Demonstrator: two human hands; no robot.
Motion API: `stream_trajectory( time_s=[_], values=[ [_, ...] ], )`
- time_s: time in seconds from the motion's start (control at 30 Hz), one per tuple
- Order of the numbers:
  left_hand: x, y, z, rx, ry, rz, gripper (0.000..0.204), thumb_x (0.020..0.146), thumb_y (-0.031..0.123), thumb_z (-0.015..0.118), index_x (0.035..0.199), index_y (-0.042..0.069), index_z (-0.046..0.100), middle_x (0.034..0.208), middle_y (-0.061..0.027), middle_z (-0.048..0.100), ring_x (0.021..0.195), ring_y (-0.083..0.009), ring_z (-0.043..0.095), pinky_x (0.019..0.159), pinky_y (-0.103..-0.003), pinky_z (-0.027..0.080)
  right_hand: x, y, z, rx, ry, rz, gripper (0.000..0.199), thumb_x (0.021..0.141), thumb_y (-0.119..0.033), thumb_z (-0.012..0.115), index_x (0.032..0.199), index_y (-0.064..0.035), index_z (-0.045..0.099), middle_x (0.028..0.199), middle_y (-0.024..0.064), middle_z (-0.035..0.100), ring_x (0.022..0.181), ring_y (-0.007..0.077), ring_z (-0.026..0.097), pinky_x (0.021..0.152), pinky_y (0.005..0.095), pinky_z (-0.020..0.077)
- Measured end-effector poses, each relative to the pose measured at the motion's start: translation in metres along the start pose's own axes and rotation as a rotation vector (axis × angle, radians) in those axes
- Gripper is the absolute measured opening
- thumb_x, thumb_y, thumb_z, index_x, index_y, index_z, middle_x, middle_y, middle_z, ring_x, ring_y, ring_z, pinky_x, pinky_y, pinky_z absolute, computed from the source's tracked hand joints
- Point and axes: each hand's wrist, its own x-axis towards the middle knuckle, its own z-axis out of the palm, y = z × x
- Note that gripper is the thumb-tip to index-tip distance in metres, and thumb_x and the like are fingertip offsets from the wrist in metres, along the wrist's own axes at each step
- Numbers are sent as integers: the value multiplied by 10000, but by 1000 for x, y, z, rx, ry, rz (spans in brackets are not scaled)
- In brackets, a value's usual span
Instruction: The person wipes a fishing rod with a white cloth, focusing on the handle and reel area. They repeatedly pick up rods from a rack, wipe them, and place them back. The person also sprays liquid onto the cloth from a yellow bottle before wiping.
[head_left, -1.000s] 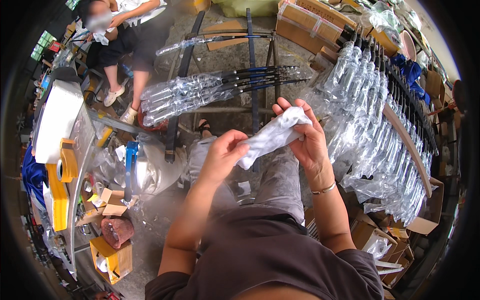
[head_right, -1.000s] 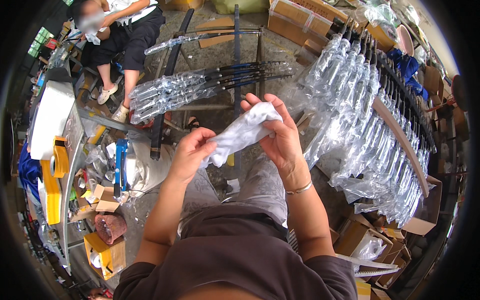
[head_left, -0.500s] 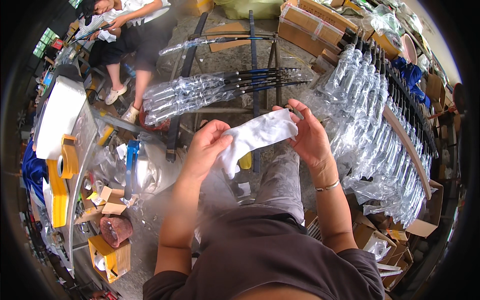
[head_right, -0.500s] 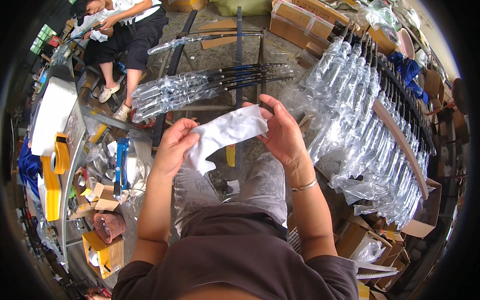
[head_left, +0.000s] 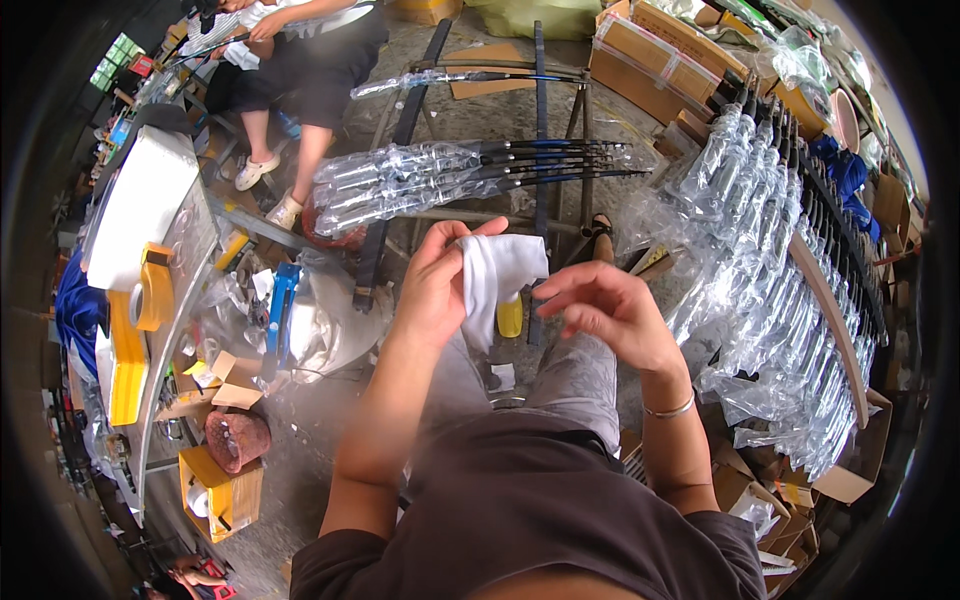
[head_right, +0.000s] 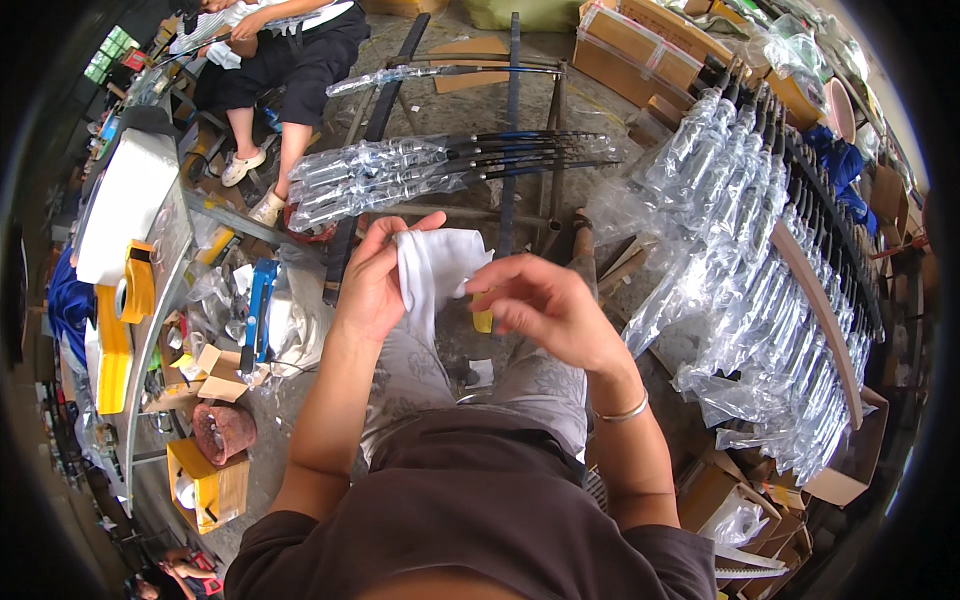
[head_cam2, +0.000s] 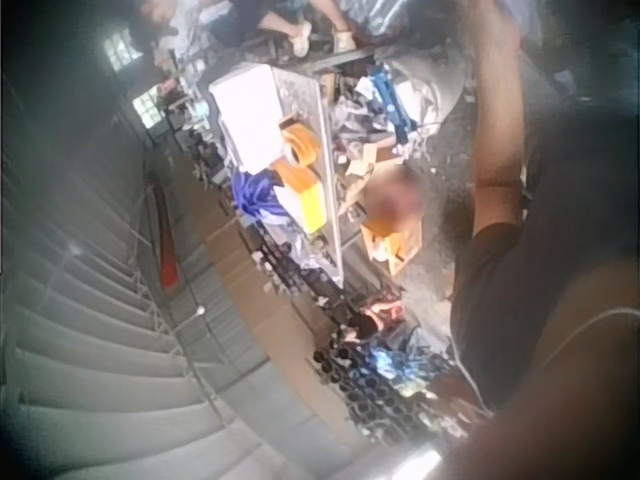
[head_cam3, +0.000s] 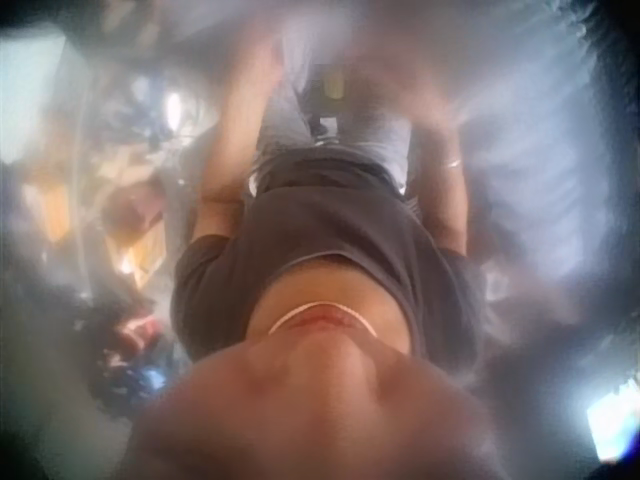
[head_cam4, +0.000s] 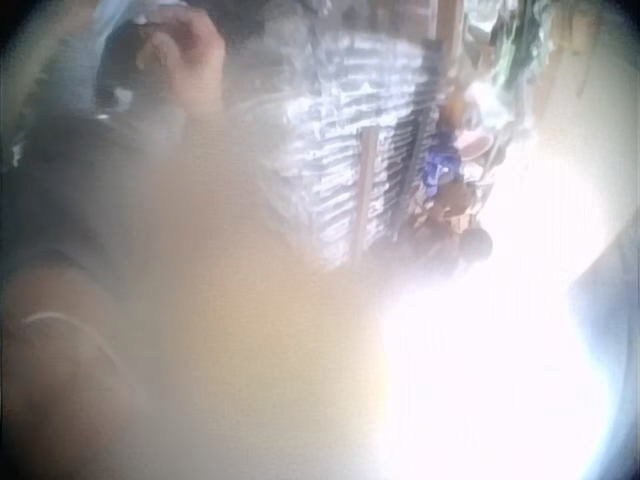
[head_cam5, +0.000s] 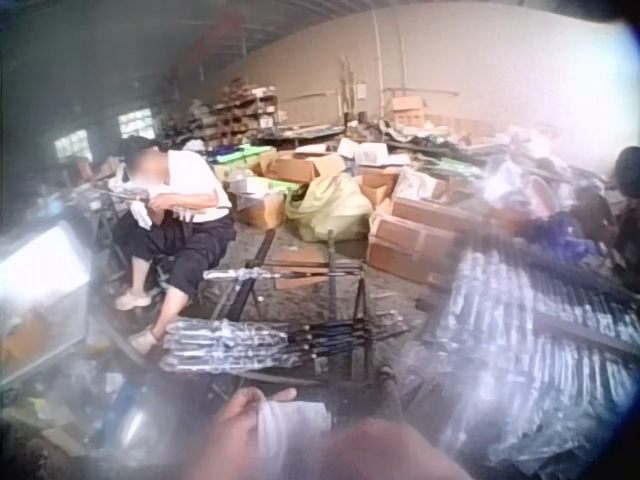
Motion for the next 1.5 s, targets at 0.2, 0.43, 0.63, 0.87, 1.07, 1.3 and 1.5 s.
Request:
stream_trajectory(
  time_s=[0.2, 0.43, 0.63, 0.87, 1.07, 1.3, 1.5],
  values=[
    [-2, 1, 3, -57, 24, -23, 135, 996, 6, 390, 1080, 58, 481, 1372, -289, 499, 1241, -331, 549, 1028, -445, 479, -1, 38, -20, -63, 326, 173, 204, 964, -126, 613, 1134, -19, 582, 1001, 59, 686, 844, 131, 669, 664, 237, 514],
    [-7, -2, 10, -42, -56, -31, 142, 981, -7, 404, 1073, 69, 480, 1353, -281, 516, 1235, -327, 553, 1023, -437, 479, 16, 63, 2, -85, 321, -32, 547, 899, -244, 725, 1317, -16, 456, 1216, 89, 567, 1111, 154, 542, 892, 299, 483],
    [-9, 4, 13, 137, -44, 61, 229, 903, -93, 381, 1052, 60, 464, 1294, -279, 556, 1219, -316, 556, 1017, -432, 465, 35, 59, 18, 17, 322, -36, 168, 978, -183, 623, 975, -15, 622, 811, -55, 596, 744, 18, 492, 660, 198, 409],
    [-14, -12, 16, 530, 113, 39, 531, 886, 12, 642, 1366, 41, 416, 1171, -122, 609, 1069, -172, 582, 925, -320, 469, 36, 47, 24, -6, 316, -37, 158, 979, -188, 621, 924, -41, 602, 768, -59, 561, 688, 11, 463, 618, 195, 399],
    [-13, -7, 1, 442, 162, -7, 501, 864, -65, 630, 1330, 27, 472, 1032, -97, 647, 920, -138, 623, 808, -278, 511, 40, 54, 5, 259, 386, -12, 156, 1021, -176, 537, 991, -33, 590, 898, -15, 635, 789, 39, 561, 712, 212, 466],
    [-15, -6, 0, 252, 137, 18, 372, 922, 9, 618, 1278, 40, 515, 1034, -76, 642, 933, -140, 618, 846, -302, 512, 46, 56, 13, 520, 411, 44, 181, 1046, -185, 465, 1084, -37, 562, 1008, 42, 650, 901, 106, 624, 822, 282, 527],
    [-11, -18, -7, 177, 178, 33, 302, 956, 32, 576, 1254, 46, 532, 1049, -57, 627, 964, -139, 608, 846, -281, 509, 41, 74, 8, 538, 349, 214, 407, 1037, -362, 470, 1275, -35, 517, 1118, 59, 632, 980, 144, 627, 840, 293, 519]
  ],
)
